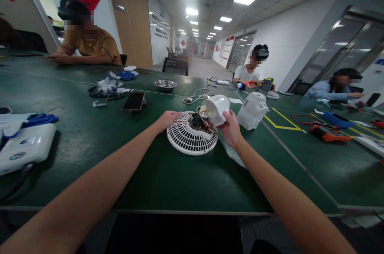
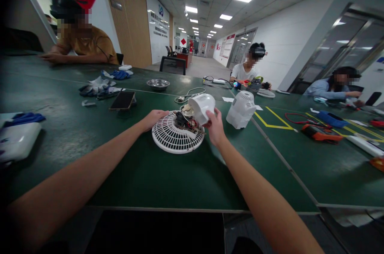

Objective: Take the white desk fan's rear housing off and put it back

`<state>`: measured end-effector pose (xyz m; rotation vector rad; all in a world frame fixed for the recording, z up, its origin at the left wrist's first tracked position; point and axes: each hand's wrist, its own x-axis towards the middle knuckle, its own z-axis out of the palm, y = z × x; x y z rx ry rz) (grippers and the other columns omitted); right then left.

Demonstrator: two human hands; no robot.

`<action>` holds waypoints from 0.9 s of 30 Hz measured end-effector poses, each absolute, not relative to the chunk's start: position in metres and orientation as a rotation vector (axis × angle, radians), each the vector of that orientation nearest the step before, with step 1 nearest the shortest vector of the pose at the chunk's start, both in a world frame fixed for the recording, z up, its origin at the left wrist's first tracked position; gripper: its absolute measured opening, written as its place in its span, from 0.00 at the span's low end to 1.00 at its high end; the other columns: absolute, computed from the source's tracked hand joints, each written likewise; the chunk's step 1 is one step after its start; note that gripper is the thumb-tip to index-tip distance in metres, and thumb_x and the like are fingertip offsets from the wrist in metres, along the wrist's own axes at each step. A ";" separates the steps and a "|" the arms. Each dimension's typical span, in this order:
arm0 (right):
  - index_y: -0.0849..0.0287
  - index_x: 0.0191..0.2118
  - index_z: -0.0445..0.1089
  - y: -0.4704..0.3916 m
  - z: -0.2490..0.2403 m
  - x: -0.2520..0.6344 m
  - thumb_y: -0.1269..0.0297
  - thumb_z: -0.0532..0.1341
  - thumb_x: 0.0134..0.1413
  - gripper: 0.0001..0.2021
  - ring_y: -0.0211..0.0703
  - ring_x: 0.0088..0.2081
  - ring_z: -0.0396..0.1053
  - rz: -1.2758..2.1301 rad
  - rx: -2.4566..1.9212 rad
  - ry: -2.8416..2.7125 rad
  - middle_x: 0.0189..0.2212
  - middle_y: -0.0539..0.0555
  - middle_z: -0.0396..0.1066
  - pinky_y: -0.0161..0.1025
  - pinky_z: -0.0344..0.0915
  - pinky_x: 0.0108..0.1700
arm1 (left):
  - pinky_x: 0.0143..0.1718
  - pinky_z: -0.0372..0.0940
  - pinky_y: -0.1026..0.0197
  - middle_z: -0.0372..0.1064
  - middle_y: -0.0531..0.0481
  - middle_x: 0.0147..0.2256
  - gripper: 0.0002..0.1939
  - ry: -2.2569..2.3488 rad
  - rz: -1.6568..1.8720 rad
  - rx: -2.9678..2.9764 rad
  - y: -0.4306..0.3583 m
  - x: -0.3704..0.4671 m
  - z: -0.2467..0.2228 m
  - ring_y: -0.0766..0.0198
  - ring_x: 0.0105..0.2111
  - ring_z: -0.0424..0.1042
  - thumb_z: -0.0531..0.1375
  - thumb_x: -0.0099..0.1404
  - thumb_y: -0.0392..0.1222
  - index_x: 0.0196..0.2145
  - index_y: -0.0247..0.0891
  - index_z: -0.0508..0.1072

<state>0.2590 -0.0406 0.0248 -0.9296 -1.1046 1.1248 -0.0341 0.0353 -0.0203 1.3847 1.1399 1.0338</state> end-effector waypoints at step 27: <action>0.51 0.70 0.51 -0.053 0.029 0.262 0.50 0.67 0.54 0.41 0.56 0.50 0.73 0.424 -1.069 -2.021 0.57 0.59 0.71 0.57 0.73 0.52 | 0.56 0.63 0.46 0.73 0.40 0.53 0.27 1.071 0.943 2.460 -0.007 -0.014 0.024 0.47 0.52 0.72 0.62 0.60 0.47 0.56 0.37 0.72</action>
